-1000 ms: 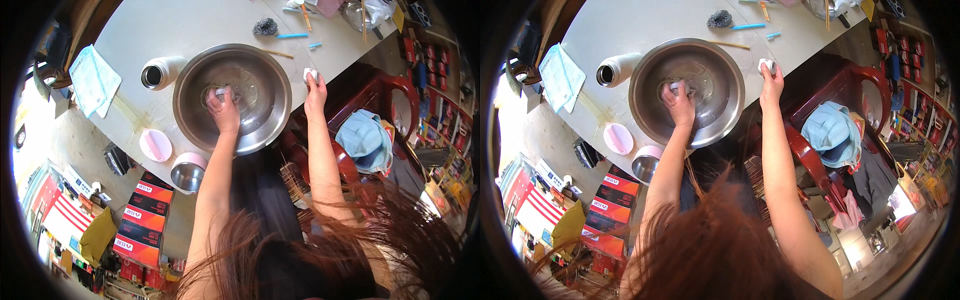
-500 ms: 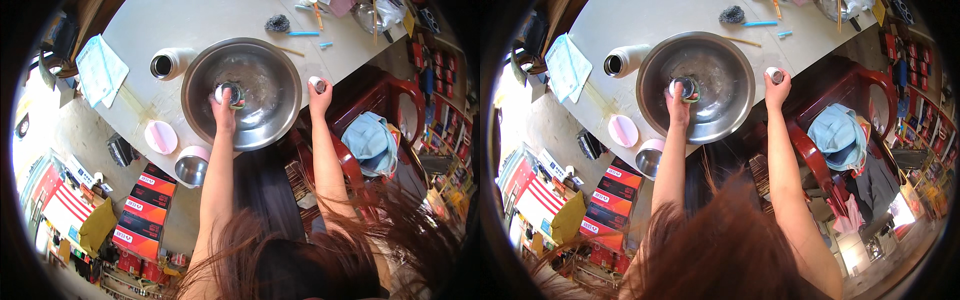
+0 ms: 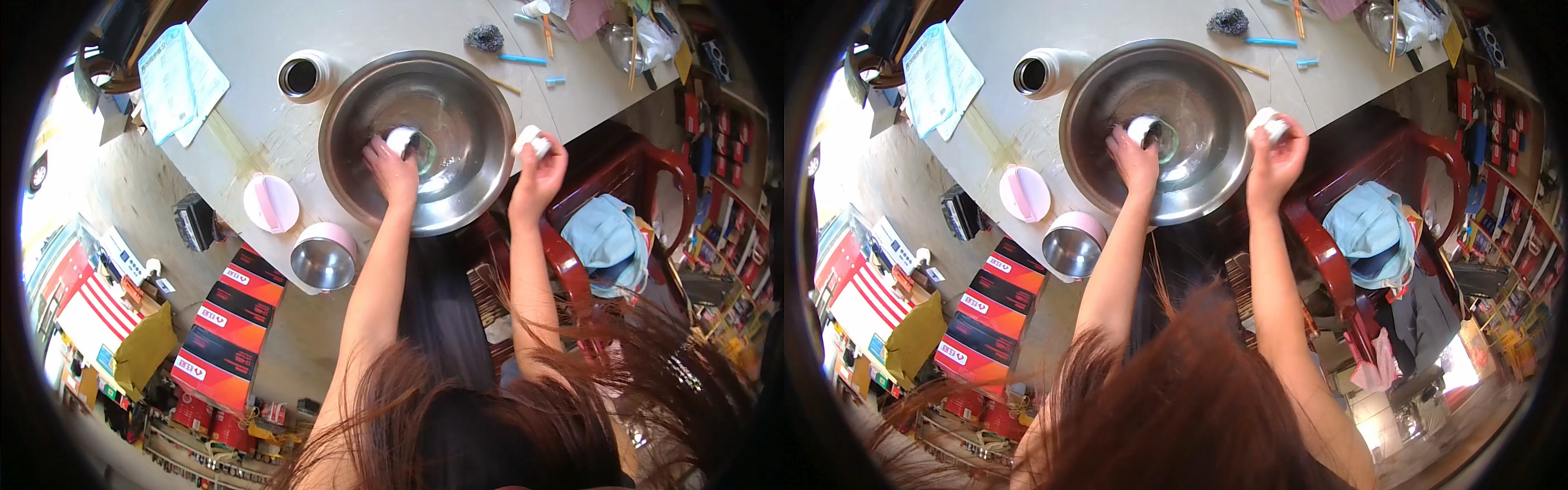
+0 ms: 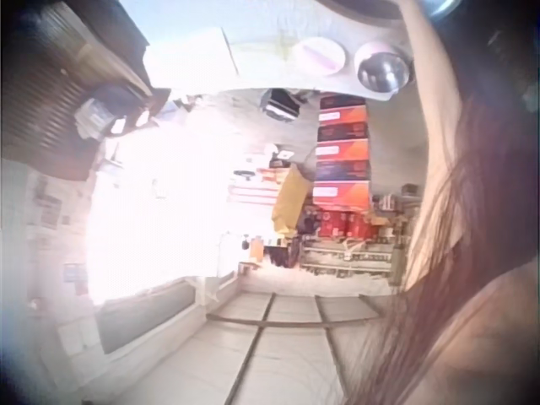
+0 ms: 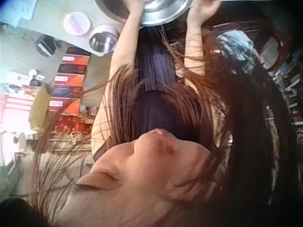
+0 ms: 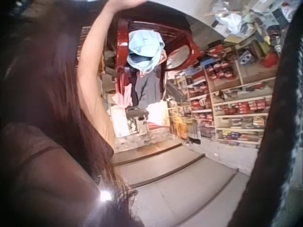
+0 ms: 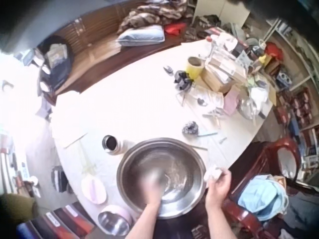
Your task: The person fills a metal basin with water from an outdoor tap and carries it inside. They then wash several items by hand in the basin, including a small white container, a green-rimmed cup, a white thermos, a pink lid, and a pink mug, rinsing each before placing them on the table.
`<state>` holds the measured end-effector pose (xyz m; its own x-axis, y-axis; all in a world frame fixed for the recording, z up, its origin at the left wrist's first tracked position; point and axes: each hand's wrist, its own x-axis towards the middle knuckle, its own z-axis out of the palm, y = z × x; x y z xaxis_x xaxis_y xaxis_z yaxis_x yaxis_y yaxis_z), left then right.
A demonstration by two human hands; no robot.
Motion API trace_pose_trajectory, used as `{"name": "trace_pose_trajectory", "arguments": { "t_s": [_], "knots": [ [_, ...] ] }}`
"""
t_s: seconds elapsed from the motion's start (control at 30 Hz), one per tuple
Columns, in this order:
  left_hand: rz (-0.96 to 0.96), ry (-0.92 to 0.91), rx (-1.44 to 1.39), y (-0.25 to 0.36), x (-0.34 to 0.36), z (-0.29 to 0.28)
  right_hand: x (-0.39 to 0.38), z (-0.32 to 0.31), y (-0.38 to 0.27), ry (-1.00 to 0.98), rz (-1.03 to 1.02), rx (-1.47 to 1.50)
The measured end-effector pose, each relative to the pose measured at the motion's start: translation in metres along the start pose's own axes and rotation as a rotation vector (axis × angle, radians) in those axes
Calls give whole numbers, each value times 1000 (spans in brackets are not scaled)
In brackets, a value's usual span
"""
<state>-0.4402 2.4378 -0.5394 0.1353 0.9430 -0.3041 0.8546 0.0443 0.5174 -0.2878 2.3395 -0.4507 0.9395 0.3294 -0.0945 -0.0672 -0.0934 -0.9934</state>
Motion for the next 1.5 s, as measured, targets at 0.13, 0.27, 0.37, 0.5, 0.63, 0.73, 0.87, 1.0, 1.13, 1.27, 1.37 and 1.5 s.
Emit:
{"name": "trace_pose_trajectory", "arguments": {
  "t_s": [0.13, 0.27, 0.37, 0.5, 0.63, 0.73, 0.87, 1.0, 1.13, 1.27, 1.37, 1.5],
  "knots": [
    [-190, -127, -365, -16, 10, 3, -27, 25, 11, -268, 312, 102],
    [-176, -164, -447, -27, 5, 4, -22, 38, 32, -270, 924, 590],
    [26, -111, -227, -28, 1, 7, -12, 40, 56, -564, 742, -270],
    [62, 21, -275, -21, -1, 0, -27, 69, 50, -639, 267, -1100],
    [207, -3, -357, 8, -9, -13, -16, 69, 66, -620, 213, -1153],
    [79, -31, -532, 2, -14, -6, -6, 64, 64, -731, 288, -1133],
    [-305, -283, -789, -37, -16, 17, -15, 60, 20, -840, 177, -1155],
    [-278, -235, -561, -25, -12, -4, -23, 47, -15, -795, 510, -545],
    [-214, -195, -511, -18, -12, -11, -26, 55, -13, -620, 291, -776],
    [-162, -29, -557, -25, -18, -3, -32, 76, -23, -583, 677, -281],
    [-164, -147, -664, -24, -19, -6, -29, 85, -25, -555, 711, -218],
    [-320, -117, -720, -27, -25, 2, -64, 119, -29, -623, 557, -266]
  ]
}}
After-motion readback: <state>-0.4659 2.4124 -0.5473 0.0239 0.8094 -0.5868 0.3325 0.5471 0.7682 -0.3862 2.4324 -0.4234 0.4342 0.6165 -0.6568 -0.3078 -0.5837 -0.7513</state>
